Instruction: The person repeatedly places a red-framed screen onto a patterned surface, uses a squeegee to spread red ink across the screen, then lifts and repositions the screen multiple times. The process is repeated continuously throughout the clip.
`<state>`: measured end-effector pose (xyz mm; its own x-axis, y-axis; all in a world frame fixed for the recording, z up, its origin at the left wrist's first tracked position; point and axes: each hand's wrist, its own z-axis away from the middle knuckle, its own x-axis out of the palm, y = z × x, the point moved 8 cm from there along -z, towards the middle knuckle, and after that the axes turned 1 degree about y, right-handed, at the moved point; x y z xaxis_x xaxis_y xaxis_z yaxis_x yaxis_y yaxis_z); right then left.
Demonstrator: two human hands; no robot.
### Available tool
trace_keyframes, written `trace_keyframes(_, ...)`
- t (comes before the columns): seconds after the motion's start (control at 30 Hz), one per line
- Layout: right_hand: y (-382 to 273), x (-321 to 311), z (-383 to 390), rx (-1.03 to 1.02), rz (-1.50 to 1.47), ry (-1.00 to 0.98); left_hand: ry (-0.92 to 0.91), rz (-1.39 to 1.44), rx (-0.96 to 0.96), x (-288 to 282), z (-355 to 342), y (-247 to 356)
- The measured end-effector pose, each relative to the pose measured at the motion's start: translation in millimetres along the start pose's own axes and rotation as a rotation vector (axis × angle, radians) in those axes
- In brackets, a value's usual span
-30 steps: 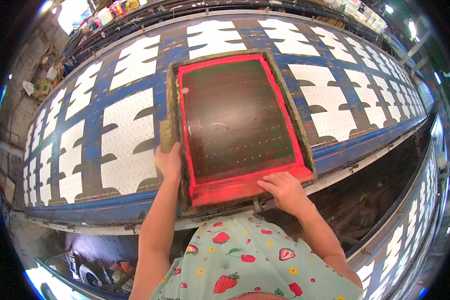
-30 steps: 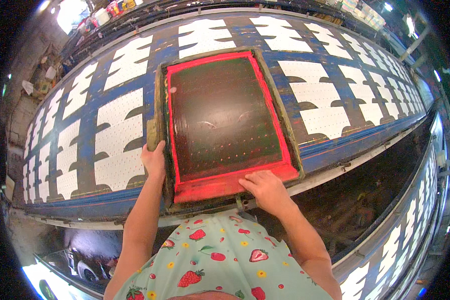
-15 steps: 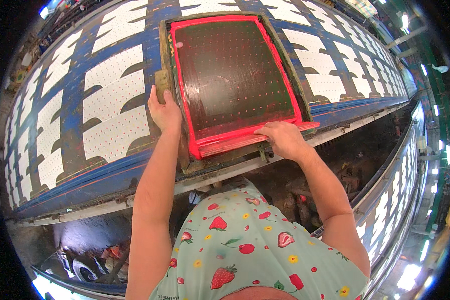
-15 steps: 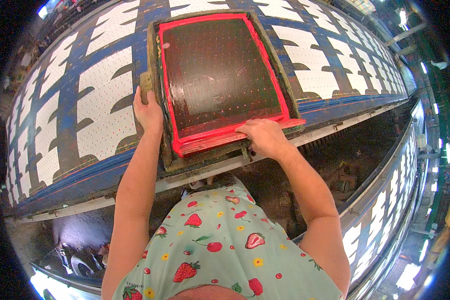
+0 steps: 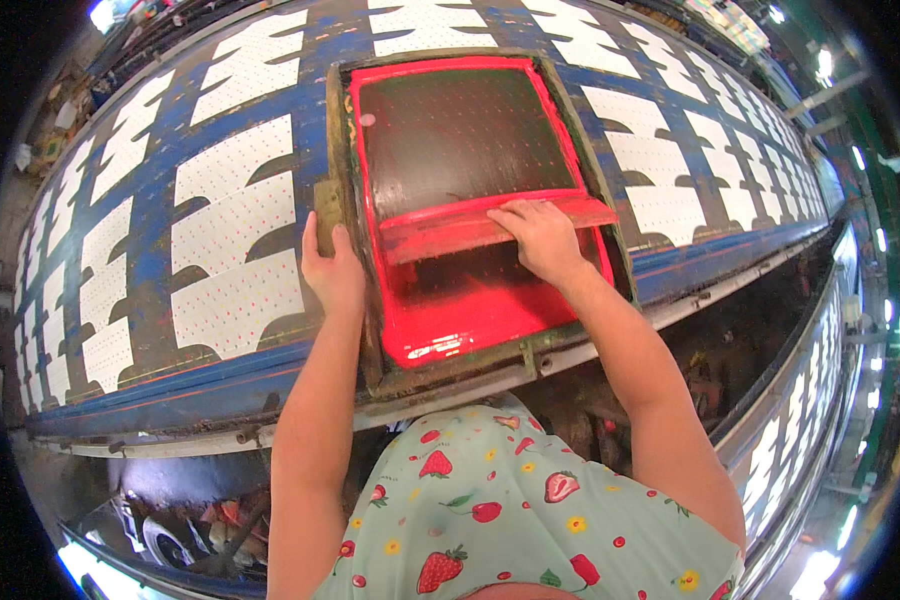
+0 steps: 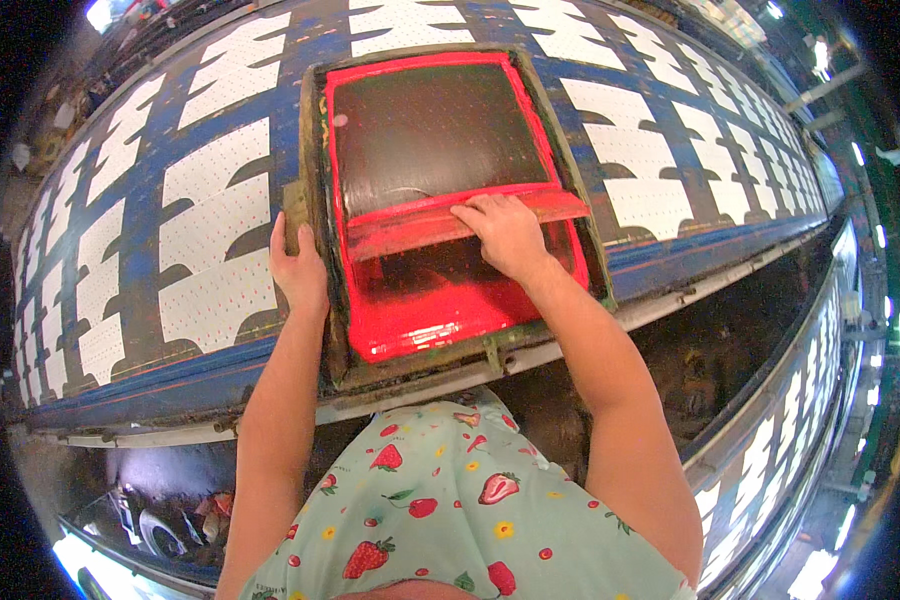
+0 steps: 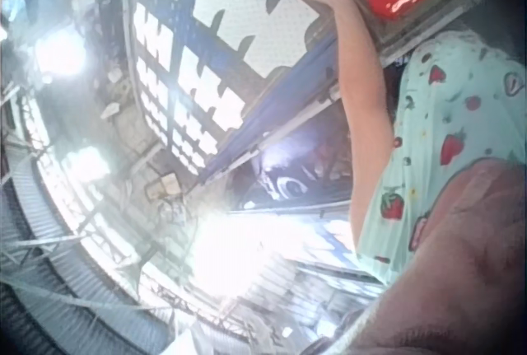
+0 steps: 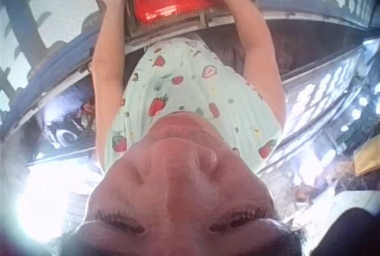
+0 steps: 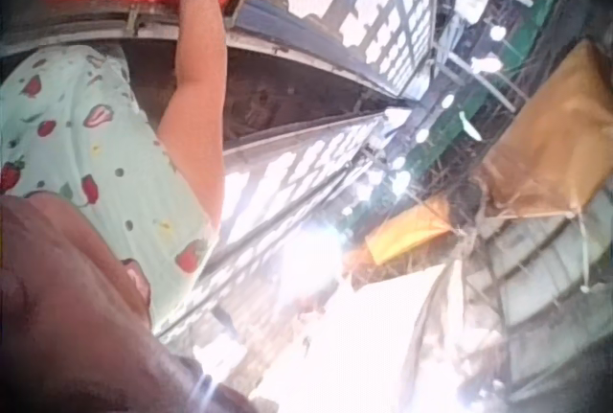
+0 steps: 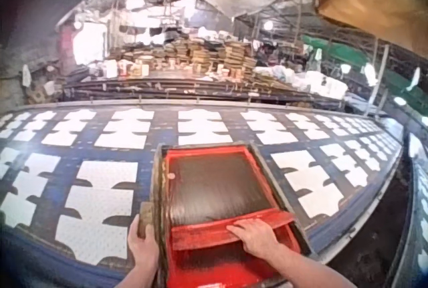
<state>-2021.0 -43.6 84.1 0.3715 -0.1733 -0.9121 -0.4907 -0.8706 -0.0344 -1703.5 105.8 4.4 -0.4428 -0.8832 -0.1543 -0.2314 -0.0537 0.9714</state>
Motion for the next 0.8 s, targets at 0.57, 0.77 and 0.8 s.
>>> trace_keyframes(0.57, 188, 133, -265, 0.003, 0.057, -0.094, -0.035, -0.161, -0.065, 0, 7, 21)
trace_keyframes(0.77, 214, 135, -314, 0.047, 0.092, -0.192, -0.028, -0.201, -0.085, -2, 8, 19)
trace_keyframes(0.8, 216, 136, -317, 0.037, 0.104, -0.188, -0.022, -0.212, -0.104, -3, 8, 16)
